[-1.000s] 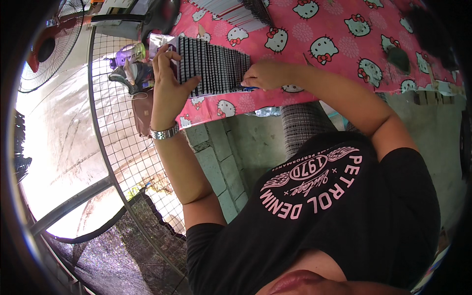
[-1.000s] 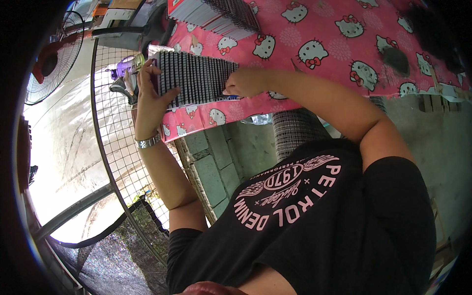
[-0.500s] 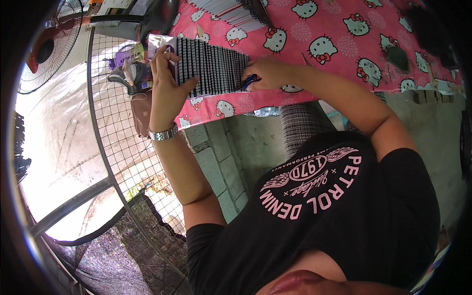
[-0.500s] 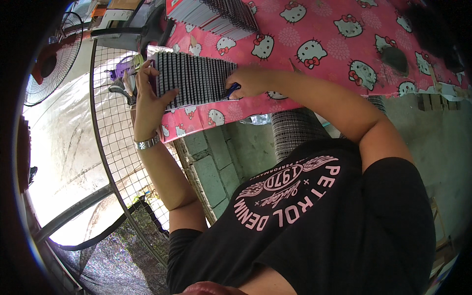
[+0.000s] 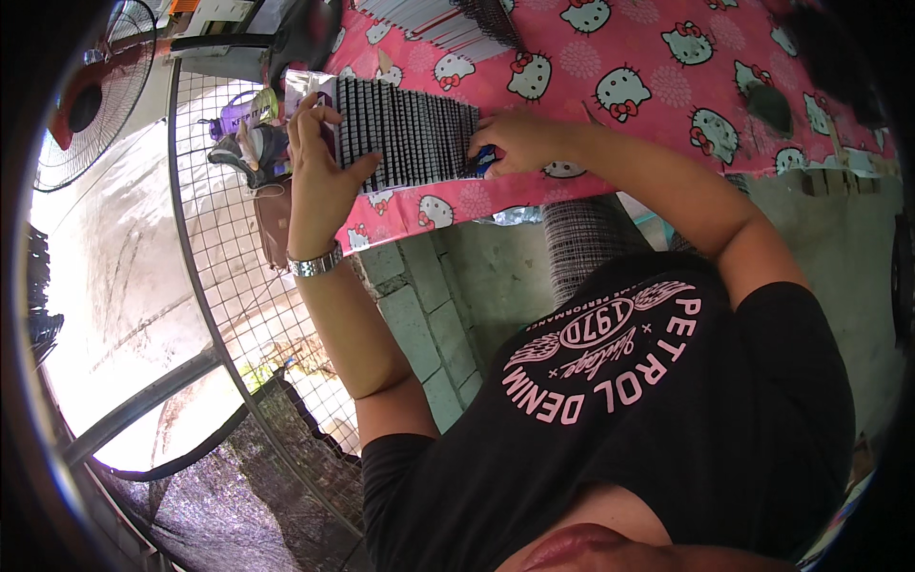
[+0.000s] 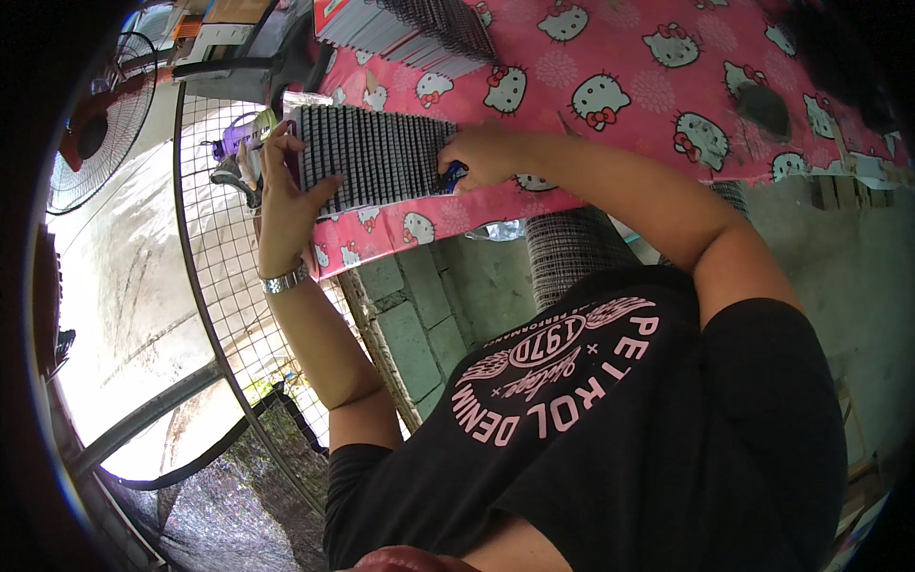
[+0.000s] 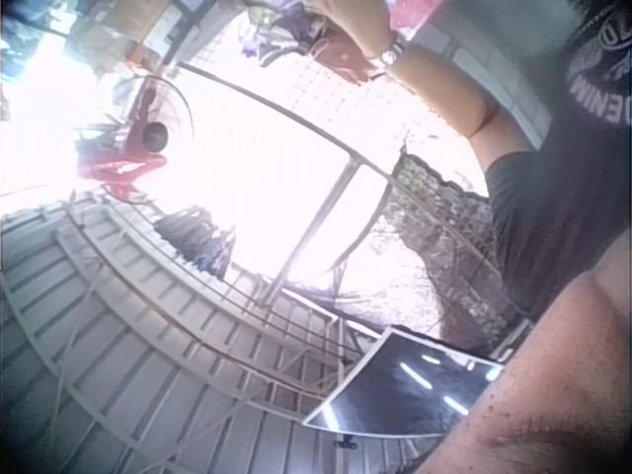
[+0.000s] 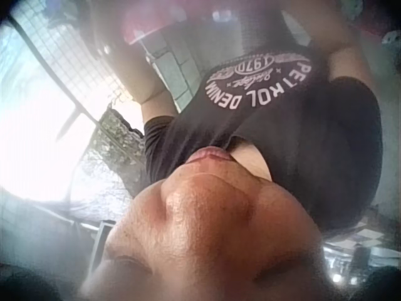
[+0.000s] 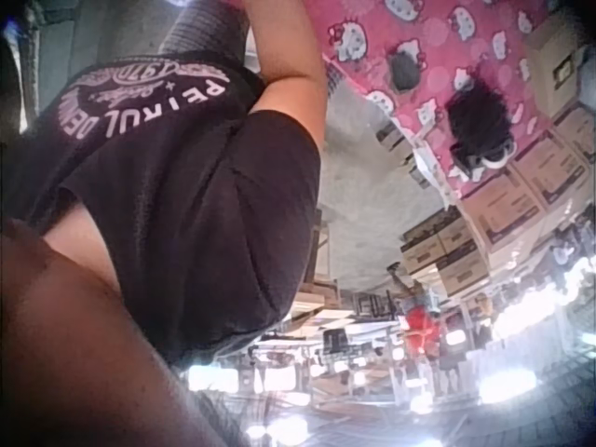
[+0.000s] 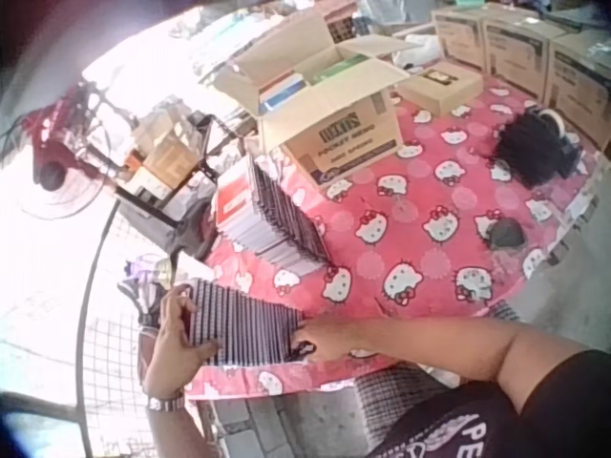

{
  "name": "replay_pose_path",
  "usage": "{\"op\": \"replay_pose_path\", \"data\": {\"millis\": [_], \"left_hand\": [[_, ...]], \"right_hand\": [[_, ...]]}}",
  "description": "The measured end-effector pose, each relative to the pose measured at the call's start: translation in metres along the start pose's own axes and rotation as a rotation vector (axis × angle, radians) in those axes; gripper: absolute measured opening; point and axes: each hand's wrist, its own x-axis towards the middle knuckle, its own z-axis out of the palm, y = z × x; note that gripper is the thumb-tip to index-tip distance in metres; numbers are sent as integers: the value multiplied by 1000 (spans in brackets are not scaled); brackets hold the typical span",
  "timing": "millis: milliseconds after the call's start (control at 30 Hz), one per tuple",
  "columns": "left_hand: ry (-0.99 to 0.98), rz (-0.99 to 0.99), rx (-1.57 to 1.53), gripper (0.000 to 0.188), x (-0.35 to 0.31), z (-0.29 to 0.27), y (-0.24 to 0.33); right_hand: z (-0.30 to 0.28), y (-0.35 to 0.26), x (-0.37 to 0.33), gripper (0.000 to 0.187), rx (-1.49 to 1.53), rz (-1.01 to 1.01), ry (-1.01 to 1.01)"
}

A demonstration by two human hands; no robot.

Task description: The person applies plastic spiral binding to notepads by hand, inserting the coils into the pre-punched holes of each stack of pages and then placing the finished notepads into a larger stack.

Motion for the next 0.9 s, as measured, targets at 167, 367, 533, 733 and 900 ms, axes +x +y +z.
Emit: {"op": "replay_pose_path", "data": {"millis": [167, 367, 533, 733, 900], "left_hand": [[10, 4, 52, 59, 0, 1, -2], [16, 17, 41, 60, 2, 1, 0], [20, 37, 32, 62, -1, 0, -4], [10, 14, -7, 62, 1, 1, -3], [25, 28, 49, 62, 0, 0, -2]], "right_hand": [[-16, -5, 15, 34, 254, 293, -406], [6, 15, 0, 31, 113, -12, -46], [-1, 6, 6, 31, 135, 126, -219], [7, 20, 6, 33, 294, 101, -251], [15, 19, -5, 29, 14, -117, 72]]}}
